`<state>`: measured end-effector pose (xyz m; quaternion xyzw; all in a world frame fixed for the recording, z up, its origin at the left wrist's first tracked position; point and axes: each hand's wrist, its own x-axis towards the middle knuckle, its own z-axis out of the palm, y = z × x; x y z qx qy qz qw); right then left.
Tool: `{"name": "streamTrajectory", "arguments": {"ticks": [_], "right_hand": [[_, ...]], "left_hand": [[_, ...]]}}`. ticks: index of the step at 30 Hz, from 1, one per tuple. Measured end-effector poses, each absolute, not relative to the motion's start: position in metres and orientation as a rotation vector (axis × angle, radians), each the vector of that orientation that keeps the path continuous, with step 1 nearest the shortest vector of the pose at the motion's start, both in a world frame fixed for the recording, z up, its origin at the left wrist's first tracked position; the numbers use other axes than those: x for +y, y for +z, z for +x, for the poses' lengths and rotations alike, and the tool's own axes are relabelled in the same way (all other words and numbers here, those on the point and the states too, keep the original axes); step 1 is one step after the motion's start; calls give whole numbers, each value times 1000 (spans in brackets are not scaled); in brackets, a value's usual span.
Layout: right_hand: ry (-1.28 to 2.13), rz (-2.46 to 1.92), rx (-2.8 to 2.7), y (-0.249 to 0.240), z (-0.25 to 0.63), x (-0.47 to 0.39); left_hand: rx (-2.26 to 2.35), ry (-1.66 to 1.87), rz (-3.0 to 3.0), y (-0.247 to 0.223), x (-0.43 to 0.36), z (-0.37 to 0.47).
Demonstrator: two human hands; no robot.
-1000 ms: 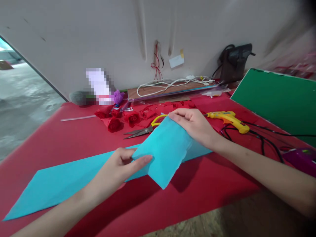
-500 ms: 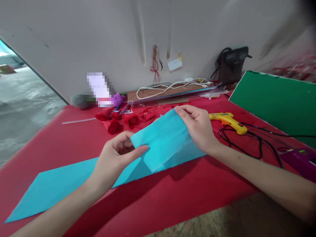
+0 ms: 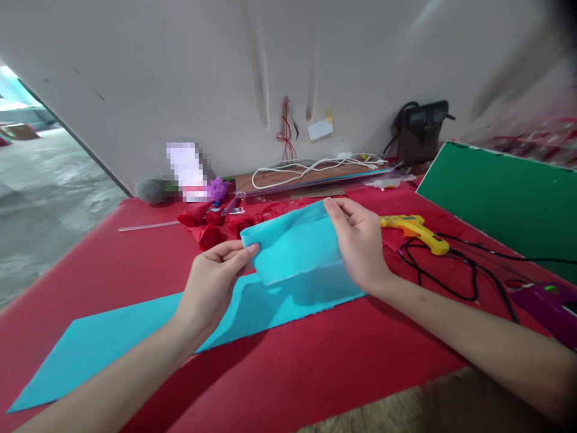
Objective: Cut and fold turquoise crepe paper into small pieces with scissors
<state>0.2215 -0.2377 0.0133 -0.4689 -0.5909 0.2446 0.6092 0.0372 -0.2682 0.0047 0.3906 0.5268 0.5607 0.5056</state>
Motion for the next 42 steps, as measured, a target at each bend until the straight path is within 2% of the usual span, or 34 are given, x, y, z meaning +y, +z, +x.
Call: {"name": "streamTrajectory", "arguments": {"ticks": [4, 7, 12, 15, 19, 21, 26, 32, 42], "right_hand": [[595, -1074, -1394, 12, 225, -238], [664, -973, -1520, 16, 229, -236], [682, -937, -2187, 28, 226, -242], [651, -976, -2519, 33, 217, -248], [505, -999, -2705, 36, 211, -246], [559, -956, -2727, 36, 211, -242], [916, -755, -2750, 33, 217, -229], [1396, -710, -2470, 31, 225, -221], [1073, -715, -2472, 16, 215, -221]], "left_hand": [[1269, 1329, 995, 7, -259, 30], [1307, 1066, 1173, 12, -254, 23], [1344, 559, 1490, 23, -255, 28], [1268, 437, 1594, 25, -255, 36], [1214, 399, 1605, 24, -252, 39], [1220, 406, 1581, 24, -251, 39], [1196, 407, 1553, 29, -252, 42], [1231, 421, 1541, 35, -256, 42], [1210, 456, 1542, 30, -253, 35]]}}
